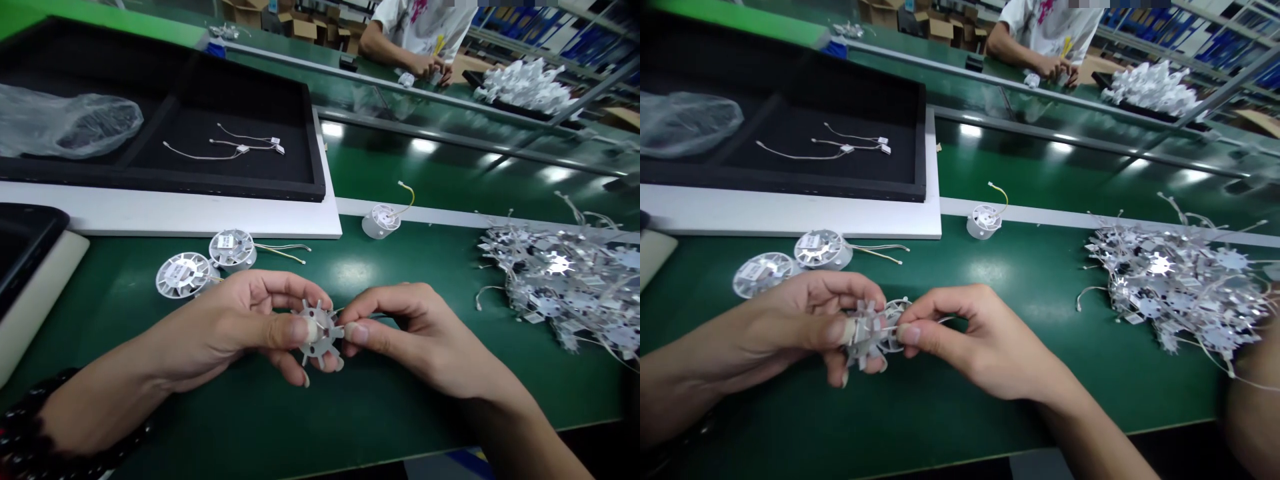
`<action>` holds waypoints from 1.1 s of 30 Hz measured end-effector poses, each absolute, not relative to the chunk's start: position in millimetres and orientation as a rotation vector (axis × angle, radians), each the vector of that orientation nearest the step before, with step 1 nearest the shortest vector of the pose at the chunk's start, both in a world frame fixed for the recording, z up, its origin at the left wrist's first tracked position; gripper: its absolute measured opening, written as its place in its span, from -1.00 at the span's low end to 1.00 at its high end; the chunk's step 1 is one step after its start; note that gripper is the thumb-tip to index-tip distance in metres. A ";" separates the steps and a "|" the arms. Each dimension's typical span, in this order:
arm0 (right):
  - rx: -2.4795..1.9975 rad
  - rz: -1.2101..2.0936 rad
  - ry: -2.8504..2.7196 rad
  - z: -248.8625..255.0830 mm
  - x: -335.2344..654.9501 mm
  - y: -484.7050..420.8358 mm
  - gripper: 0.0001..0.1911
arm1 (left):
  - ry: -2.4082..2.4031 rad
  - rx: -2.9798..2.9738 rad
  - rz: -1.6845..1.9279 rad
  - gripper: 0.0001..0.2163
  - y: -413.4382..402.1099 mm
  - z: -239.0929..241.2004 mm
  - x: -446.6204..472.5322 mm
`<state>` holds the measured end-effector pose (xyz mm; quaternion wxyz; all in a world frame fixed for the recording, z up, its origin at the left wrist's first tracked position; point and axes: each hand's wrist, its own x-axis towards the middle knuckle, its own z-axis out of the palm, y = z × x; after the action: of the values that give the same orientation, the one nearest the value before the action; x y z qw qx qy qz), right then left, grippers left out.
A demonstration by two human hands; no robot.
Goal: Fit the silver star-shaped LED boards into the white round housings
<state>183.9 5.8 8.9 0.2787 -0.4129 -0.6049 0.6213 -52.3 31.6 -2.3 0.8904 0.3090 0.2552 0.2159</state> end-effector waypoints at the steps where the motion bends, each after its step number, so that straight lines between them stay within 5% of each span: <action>1: -1.121 1.648 -1.642 8.7 184.1 6.1 -0.89 | 0.527 0.637 0.435 -0.84 31.8 -2.5 -52.6; 20: -1.056 1.397 -1.856 9.1 174.4 4.4 -0.94 | 0.521 0.506 0.400 -0.89 28.3 -2.6 -47.0; 27: -0.909 0.978 -1.940 5.3 172.4 -0.9 -0.92 | 0.502 0.419 0.437 -0.88 28.8 -6.1 -46.7; 33: -1.137 1.647 -1.662 12.5 173.5 -0.1 -0.81 | 0.494 0.454 0.412 -0.91 27.8 -5.3 -46.0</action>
<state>173.5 -0.1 12.5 0.2667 -0.4212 -0.6158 0.6102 -46.0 27.8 -5.3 0.9235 0.2210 0.2408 0.2006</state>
